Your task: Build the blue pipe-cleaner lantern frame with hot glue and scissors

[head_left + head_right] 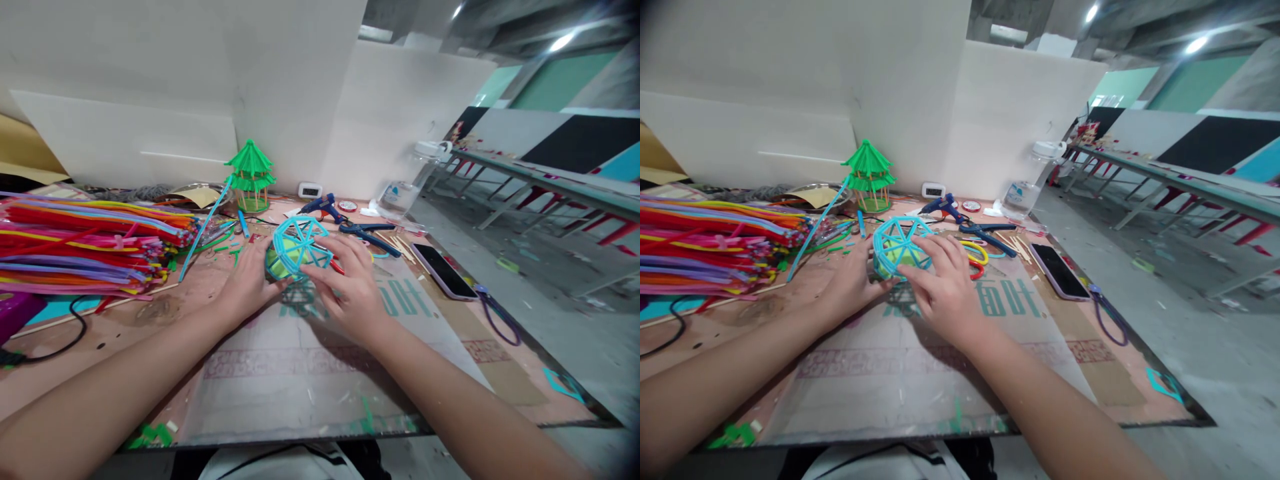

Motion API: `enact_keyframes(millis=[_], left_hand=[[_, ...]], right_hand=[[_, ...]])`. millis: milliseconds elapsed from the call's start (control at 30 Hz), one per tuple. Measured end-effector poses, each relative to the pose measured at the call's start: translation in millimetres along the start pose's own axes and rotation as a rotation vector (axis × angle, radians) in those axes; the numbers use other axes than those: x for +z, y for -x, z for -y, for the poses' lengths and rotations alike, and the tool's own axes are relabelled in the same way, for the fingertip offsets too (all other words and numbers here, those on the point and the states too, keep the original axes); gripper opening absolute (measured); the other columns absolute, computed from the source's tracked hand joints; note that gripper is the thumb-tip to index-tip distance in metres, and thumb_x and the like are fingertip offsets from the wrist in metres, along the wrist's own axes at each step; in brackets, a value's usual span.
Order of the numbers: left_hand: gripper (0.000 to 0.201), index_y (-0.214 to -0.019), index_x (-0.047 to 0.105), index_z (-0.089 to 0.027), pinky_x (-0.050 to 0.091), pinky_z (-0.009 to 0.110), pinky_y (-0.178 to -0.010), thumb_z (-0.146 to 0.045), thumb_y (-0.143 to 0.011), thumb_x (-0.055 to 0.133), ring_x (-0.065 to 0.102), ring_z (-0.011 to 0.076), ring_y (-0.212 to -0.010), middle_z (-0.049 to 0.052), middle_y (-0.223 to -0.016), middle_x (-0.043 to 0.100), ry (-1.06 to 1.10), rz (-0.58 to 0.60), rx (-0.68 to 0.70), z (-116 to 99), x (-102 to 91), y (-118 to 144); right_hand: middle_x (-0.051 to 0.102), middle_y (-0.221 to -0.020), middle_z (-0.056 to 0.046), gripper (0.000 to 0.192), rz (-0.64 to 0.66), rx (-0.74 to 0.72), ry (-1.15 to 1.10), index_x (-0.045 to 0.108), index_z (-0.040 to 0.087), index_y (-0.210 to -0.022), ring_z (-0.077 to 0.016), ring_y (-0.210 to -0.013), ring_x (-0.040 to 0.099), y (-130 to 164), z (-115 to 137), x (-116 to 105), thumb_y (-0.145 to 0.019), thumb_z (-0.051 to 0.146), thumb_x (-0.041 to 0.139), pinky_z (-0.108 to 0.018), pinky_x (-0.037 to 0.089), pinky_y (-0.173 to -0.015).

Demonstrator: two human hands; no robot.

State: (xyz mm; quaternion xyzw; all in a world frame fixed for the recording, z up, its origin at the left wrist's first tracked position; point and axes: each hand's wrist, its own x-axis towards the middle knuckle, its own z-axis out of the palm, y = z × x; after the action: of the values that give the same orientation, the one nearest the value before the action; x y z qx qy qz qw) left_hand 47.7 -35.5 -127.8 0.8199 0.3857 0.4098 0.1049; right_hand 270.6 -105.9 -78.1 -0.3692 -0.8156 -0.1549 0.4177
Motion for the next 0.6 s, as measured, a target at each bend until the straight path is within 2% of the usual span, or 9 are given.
enact_keyframes(millis=[200,367,600], left_hand=[[0.071,-0.144,0.046,-0.02,0.046,0.059,-0.113,-0.037,-0.083,0.078,0.056,0.0382,-0.132,0.019,-0.143,0.057,-0.009,0.005,0.001,1.4,1.3,0.1],[0.075,-0.146,0.042,-0.021,0.045,0.06,-0.115,-0.038,-0.082,0.078,0.056,0.0382,-0.134,0.019,-0.143,0.057,-0.005,0.006,-0.023,0.0,1.4,-0.3],[0.075,-0.146,0.041,-0.018,0.046,0.06,-0.113,-0.04,-0.083,0.076,0.055,0.039,-0.133,0.021,-0.142,0.056,-0.02,0.0,-0.01,1.5,0.9,0.5]], right_hand=[[0.065,-0.138,-0.011,0.025,-0.021,-0.032,0.008,0.076,0.027,-0.111,-0.0305,-0.135,0.055,0.0,-0.7,2.1,-0.095,0.012,0.063,-0.058,0.043,-0.114],[0.066,-0.135,-0.016,0.02,-0.06,0.022,-0.017,0.071,0.022,-0.114,-0.0303,-0.129,0.059,-4.4,0.1,-3.5,-0.097,0.016,0.062,-0.057,0.044,-0.113],[0.064,-0.136,-0.013,0.018,-0.044,0.016,-0.003,0.07,0.023,-0.103,-0.0301,-0.131,0.058,-3.1,0.0,-3.2,-0.094,0.012,0.059,-0.057,0.042,-0.115]])
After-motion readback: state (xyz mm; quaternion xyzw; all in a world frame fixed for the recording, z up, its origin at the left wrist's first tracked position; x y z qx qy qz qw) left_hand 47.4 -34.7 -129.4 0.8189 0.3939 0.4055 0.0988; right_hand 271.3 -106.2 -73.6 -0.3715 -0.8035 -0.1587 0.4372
